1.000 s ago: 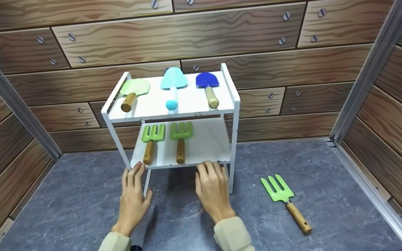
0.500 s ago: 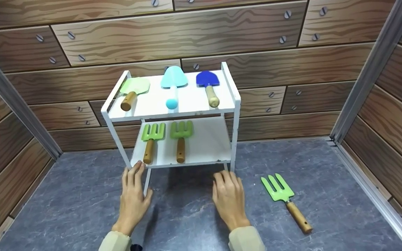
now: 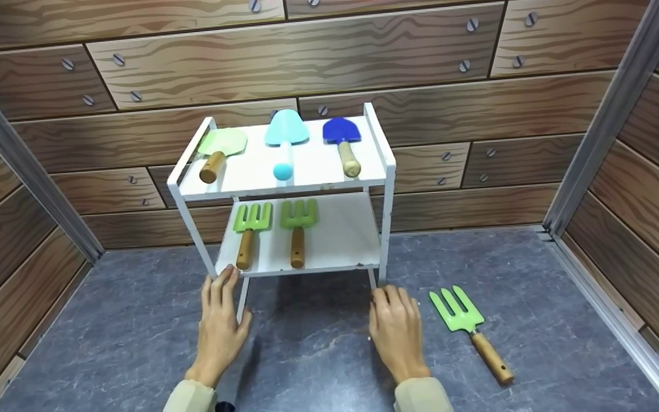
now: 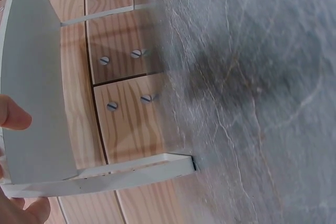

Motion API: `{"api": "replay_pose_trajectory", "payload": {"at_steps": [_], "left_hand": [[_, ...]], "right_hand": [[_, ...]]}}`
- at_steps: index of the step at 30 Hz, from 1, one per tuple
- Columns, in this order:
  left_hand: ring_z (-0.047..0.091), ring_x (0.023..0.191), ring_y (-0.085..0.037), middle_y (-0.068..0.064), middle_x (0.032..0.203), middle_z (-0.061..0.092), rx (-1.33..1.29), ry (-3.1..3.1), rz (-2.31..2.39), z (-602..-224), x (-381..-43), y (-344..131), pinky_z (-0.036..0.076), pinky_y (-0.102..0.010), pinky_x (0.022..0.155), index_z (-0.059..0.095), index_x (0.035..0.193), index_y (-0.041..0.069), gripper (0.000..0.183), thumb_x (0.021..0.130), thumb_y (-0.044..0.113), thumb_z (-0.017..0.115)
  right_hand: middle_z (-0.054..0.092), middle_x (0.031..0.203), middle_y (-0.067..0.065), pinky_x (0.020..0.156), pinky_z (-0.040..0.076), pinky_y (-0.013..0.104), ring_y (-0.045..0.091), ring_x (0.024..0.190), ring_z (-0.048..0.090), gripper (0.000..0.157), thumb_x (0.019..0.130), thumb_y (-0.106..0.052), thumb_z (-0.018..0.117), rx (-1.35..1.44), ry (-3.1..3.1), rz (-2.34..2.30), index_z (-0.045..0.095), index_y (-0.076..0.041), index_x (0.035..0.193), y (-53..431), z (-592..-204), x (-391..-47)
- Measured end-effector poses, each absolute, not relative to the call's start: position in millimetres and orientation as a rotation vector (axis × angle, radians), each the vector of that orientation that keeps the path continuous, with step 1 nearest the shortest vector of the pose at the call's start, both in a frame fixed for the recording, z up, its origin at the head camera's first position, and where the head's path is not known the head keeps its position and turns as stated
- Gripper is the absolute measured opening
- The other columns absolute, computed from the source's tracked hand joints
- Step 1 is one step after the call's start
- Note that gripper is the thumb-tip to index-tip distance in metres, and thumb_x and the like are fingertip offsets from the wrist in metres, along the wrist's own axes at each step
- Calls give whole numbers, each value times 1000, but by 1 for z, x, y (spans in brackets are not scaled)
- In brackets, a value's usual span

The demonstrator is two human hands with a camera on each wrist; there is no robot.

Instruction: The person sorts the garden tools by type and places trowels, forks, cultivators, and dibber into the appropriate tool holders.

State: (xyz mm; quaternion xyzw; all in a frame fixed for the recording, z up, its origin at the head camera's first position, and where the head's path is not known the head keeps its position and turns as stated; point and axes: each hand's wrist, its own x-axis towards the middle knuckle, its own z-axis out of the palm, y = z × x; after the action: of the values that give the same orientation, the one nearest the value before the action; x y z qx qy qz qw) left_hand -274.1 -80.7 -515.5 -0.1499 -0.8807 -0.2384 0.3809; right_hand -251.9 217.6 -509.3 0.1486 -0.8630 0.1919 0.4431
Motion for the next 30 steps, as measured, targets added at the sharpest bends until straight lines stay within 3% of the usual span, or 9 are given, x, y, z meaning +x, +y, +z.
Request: {"api": "replay_pose_trajectory", "payload": {"at_steps": [7, 12, 19, 30], "left_hand": [[35, 137, -52, -16, 148, 44, -384, -2245, -620, -516, -274, -81, 57, -55, 90, 48, 144, -2, 76, 72, -1, 74], [35, 137, -52, -17, 148, 44, -389, -2251, -619, -516, -274, -81, 54, -55, 97, 48, 144, -3, 75, 73, -1, 74], [36, 137, -52, -17, 147, 44, -395, -2246, -602, -516, -275, -81, 61, -52, 83, 49, 142, -3, 72, 74, -2, 72], [37, 136, -52, -17, 148, 45, -392, -2248, -605, -516, -274, -82, 60, -56, 81, 50, 141, -2, 72, 74, -1, 75]], "right_hand": [[64, 85, 13, 65, 53, 50, 33, 77, 62, 24, 69, 10, 80, 344, -2164, 462, 68, 1, 88, 226, -514, -250], [63, 84, 14, 63, 52, 50, 35, 75, 61, 25, 67, 12, 79, 337, -2157, 451, 67, 2, 86, 231, -518, -249], [63, 83, 13, 63, 52, 50, 36, 77, 61, 23, 68, 11, 78, 305, -2192, 454, 67, 1, 85, 240, -524, -245], [64, 84, 17, 63, 52, 56, 40, 78, 62, 26, 64, 11, 80, 219, -2228, 418, 66, 1, 83, 265, -535, -237]]}}
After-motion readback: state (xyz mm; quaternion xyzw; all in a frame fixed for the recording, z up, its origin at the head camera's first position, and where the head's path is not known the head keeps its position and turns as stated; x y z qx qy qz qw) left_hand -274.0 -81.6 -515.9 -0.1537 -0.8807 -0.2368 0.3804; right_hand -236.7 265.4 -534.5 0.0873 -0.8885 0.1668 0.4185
